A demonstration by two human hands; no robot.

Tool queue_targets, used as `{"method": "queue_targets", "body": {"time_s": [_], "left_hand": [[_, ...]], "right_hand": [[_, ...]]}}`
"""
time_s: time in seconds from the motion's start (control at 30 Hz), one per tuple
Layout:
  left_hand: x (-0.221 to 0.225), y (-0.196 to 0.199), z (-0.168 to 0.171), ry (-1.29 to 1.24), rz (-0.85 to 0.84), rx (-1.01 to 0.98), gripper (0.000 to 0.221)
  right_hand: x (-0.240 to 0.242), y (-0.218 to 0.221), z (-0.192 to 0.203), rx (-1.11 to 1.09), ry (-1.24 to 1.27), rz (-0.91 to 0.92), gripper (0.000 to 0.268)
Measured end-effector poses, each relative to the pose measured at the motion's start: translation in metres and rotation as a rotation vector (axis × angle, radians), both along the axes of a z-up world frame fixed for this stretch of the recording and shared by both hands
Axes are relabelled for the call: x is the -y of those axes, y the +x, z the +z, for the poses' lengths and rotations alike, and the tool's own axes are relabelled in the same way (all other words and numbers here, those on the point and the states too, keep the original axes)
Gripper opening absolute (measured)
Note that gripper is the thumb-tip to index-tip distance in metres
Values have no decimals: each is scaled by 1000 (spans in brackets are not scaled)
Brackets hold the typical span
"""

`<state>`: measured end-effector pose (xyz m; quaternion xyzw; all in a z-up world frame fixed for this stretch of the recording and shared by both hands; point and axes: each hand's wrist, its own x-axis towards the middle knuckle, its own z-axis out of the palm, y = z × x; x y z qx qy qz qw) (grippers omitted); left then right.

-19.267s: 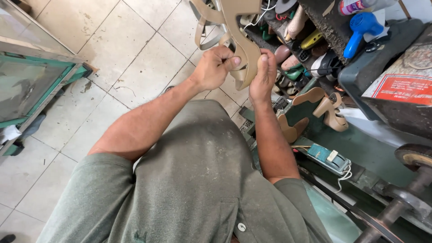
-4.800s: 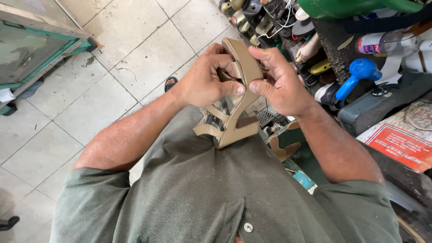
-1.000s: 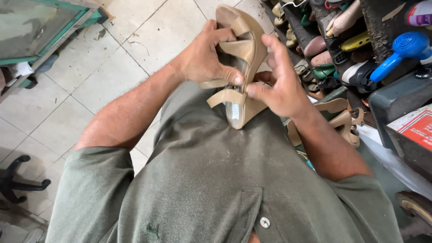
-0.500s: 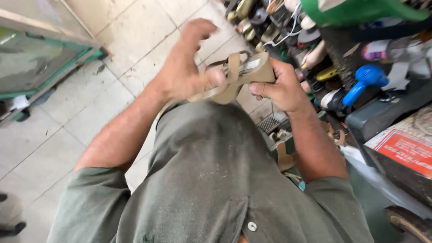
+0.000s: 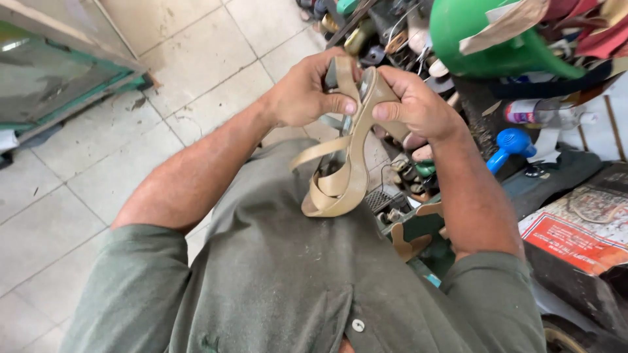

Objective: Repairing a high-heeled sandal by heating the adhesive with a heat gun and manually pressing the straps into place.

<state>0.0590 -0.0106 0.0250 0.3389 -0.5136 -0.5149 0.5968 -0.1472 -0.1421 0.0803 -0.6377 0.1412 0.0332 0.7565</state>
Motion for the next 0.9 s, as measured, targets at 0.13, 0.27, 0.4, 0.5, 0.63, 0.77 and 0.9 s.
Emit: {"method": "queue_targets", "body": {"time_s": [0.13,0.27,0.4,0.5,0.63,0.77,0.9], "left_hand": [[-13,2,-18,8,38,-19,39],[-28,16,-10,-26,-80,-86,38],[-38,24,-24,58,-192,-154,51],[-39,29,-18,113,-256,-149,56],[-41,33,-21,60,-231,-11,56],[-33,35,-26,91,-178,65,52],[-30,15,-31,170,-187,106,39]], "right_hand": [[-20,8,-4,6,-168,41,49],[-47,18,13,-91,-760,-130,62],[-53,22,9,-168,-996,-37,84],[-64,24,-2,-268,-927,-91,100],[-85,24,-8,-106,-941,-170,94],[-121,12,-38,111,-1434,-636,58],[-187,-15,-54,-49,-652,-910,36]]}}
